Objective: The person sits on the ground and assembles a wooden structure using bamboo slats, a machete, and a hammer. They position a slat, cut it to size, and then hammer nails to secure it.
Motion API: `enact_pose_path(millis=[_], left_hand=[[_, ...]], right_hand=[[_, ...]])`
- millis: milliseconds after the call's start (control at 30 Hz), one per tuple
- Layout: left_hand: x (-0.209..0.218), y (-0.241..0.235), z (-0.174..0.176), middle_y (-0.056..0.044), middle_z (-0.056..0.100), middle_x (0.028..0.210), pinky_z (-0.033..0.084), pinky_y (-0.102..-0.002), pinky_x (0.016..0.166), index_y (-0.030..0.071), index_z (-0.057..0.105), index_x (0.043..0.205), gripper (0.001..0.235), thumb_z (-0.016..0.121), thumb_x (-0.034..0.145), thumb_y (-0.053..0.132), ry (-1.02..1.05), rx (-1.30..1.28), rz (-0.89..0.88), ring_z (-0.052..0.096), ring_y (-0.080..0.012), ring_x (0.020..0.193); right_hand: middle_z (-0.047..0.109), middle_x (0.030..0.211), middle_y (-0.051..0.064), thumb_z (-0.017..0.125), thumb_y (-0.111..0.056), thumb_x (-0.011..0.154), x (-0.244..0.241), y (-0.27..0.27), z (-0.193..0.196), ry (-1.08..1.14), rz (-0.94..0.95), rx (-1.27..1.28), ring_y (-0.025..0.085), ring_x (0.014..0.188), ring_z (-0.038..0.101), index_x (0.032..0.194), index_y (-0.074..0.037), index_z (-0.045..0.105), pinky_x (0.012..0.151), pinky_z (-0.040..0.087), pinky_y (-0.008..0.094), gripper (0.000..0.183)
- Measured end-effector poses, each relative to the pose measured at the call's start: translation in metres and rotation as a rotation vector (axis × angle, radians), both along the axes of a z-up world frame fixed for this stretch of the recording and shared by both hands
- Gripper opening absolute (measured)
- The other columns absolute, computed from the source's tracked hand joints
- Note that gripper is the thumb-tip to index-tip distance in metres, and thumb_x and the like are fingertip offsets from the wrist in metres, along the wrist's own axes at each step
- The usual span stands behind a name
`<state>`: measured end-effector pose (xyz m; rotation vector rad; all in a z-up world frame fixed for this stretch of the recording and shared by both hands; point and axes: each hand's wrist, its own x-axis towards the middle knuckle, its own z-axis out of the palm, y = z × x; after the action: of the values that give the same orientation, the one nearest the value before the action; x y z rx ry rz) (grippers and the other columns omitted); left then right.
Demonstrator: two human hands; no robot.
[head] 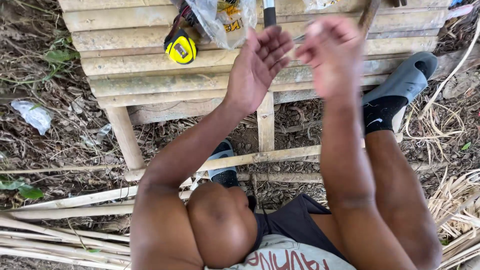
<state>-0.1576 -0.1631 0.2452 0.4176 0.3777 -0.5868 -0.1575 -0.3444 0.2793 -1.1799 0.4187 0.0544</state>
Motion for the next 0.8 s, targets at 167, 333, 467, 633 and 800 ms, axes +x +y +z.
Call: enact_pose_path(millis=[167,333,467,633,800], left_hand=[[-0.008,0.013,-0.024,-0.018,0.071,0.123,0.051,-0.042,0.098,0.002,0.064,0.126,0.059,0.039,0.113,0.054,-0.079,-0.056,0.142,0.066,-0.0271,0.112],[0.003,0.042,-0.028,-0.018,0.070,0.130,0.054,-0.045,0.110,0.000,0.064,0.123,0.058,0.041,0.111,0.052,-0.119,-0.120,0.092,0.066,-0.0303,0.127],[0.008,0.051,-0.023,-0.017,0.073,0.122,0.058,-0.045,0.110,0.001,0.063,0.119,0.047,0.048,0.109,0.045,-0.109,-0.078,0.075,0.069,-0.0297,0.124],[0.050,0.100,-0.029,-0.007,0.067,0.081,0.056,-0.037,0.064,0.007,0.063,0.105,0.024,0.054,0.109,0.028,-0.153,0.241,0.077,0.068,-0.0210,0.076],[0.108,0.122,-0.086,-0.005,0.062,0.080,0.048,-0.034,0.066,0.005,0.060,0.095,0.016,0.061,0.110,0.013,-0.369,0.406,-0.017,0.060,-0.0167,0.073]], right_hand=[[0.074,0.086,0.006,0.069,-0.021,0.103,-0.018,0.072,-0.011,0.007,0.237,-0.723,0.008,0.068,0.065,0.112,0.000,0.078,0.055,0.052,0.023,0.025],[0.064,0.077,0.003,0.065,-0.021,0.107,-0.019,0.065,-0.012,0.209,0.273,-0.381,0.008,0.063,0.052,0.112,0.001,0.078,0.055,0.041,0.024,0.026],[0.064,0.084,0.003,0.064,-0.015,0.108,-0.021,0.055,-0.017,0.136,0.227,-0.037,0.010,0.071,0.056,0.114,0.006,0.073,0.071,0.055,0.028,0.024],[0.068,0.091,0.006,0.065,-0.003,0.105,-0.034,0.037,-0.018,0.096,0.111,-0.015,0.012,0.079,0.061,0.125,0.006,0.069,0.082,0.062,0.033,0.022],[0.065,0.108,0.004,0.062,-0.001,0.106,-0.046,0.030,-0.016,0.067,0.194,-0.324,0.010,0.088,0.063,0.126,0.003,0.070,0.084,0.064,0.031,0.023]])
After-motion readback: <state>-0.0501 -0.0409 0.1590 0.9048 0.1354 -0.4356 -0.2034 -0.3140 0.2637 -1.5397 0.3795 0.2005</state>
